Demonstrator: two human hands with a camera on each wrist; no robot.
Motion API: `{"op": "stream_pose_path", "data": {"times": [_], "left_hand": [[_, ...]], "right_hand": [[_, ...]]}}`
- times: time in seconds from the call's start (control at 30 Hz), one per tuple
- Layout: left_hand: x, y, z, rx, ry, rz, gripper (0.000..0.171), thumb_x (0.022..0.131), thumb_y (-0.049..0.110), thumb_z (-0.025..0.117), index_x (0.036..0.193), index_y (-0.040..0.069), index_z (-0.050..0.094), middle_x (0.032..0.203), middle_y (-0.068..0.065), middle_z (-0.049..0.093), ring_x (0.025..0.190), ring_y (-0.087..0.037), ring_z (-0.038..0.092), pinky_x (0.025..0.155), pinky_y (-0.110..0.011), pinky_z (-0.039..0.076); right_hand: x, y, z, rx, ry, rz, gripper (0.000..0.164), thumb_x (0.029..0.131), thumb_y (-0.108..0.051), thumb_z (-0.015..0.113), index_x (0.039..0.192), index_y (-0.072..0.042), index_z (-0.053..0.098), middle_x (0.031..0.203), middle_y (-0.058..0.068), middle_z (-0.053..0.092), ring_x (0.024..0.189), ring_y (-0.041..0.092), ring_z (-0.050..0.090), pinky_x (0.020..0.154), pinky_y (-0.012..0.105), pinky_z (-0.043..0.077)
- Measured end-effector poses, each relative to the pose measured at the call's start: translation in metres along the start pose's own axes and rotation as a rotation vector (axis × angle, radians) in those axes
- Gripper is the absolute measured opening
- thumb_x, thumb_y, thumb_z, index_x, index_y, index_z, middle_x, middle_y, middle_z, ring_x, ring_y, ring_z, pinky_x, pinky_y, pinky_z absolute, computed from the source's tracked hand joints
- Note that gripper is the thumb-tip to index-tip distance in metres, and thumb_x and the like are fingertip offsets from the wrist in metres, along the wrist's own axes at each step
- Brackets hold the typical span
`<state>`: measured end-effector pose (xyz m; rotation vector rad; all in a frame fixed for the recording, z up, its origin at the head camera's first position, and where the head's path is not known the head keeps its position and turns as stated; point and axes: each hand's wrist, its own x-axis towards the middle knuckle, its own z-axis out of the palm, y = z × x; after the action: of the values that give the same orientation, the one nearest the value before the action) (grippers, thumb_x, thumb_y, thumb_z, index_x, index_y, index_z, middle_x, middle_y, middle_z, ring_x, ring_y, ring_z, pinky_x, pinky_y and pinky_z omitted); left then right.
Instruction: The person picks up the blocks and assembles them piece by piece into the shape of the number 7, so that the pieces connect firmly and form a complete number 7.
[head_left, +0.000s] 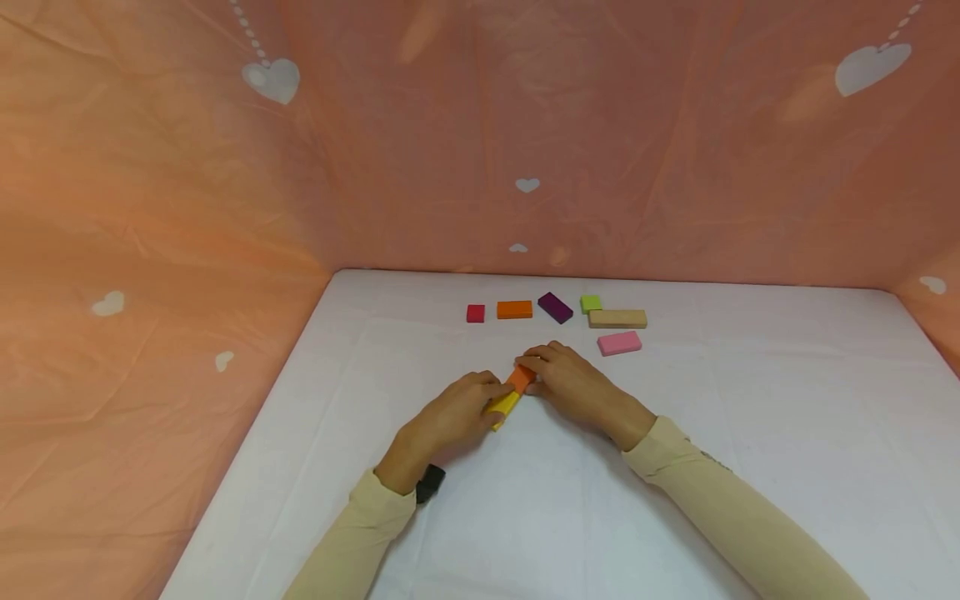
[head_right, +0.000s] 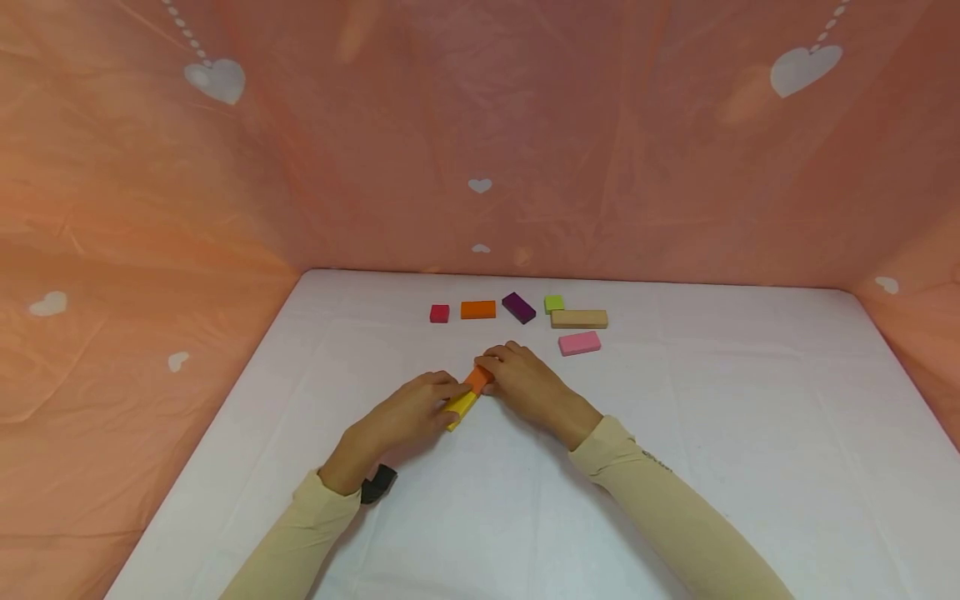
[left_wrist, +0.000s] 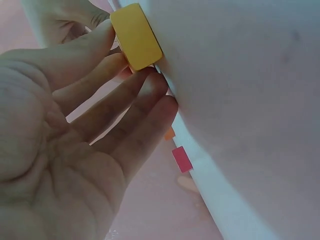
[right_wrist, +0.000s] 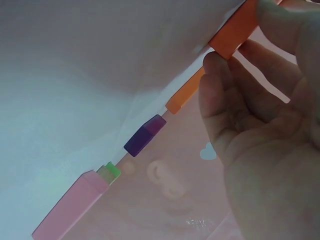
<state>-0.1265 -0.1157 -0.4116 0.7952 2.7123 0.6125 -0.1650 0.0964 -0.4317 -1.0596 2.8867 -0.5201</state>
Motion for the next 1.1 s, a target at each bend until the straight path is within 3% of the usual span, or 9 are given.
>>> {"op": "stream_pose_path", "data": {"times": [0.37,0.73,0.87,1.1], "left_hand": [[-0.002,0.000,0.000,0.008,-0.010,0.000,0.043,0.089,0.017,0.075,0.129,0.005,0.066,0.120,-0.010,0.067,0.103,-0.022,0.059,0.095,-0.035,0.054],[-0.003,0.001,-0.004,0.012,0.004,0.007,0.042,0.088,0.017,0.076,0.127,0.007,0.068,0.127,-0.009,0.066,0.113,-0.025,0.061,0.100,-0.038,0.053],[-0.003,0.001,-0.003,0.001,0.004,0.024,0.041,0.087,0.016,0.076,0.127,0.007,0.068,0.126,-0.009,0.066,0.113,-0.025,0.061,0.101,-0.039,0.053],[-0.002,0.002,-0.003,0.003,-0.012,0.006,0.042,0.087,0.017,0.076,0.128,0.006,0.068,0.129,-0.010,0.065,0.119,-0.027,0.059,0.104,-0.040,0.051]], "right_hand": [[-0.002,-0.003,0.001,-0.001,-0.022,0.016,0.046,0.091,-0.026,0.073,0.133,-0.010,0.063,0.134,0.008,0.063,0.124,0.027,0.056,0.108,0.043,0.048],[-0.001,-0.002,-0.001,-0.003,-0.015,-0.002,0.047,0.091,-0.028,0.073,0.133,-0.009,0.063,0.133,0.008,0.064,0.122,0.027,0.057,0.108,0.045,0.047],[-0.005,0.009,-0.010,0.020,-0.012,0.025,0.053,0.091,-0.032,0.072,0.138,-0.011,0.059,0.138,0.008,0.061,0.127,0.029,0.054,0.111,0.051,0.042],[-0.021,0.051,-0.031,0.020,0.033,0.075,0.054,0.091,-0.030,0.074,0.138,-0.008,0.059,0.138,0.011,0.060,0.132,0.032,0.051,0.115,0.055,0.037]]}}
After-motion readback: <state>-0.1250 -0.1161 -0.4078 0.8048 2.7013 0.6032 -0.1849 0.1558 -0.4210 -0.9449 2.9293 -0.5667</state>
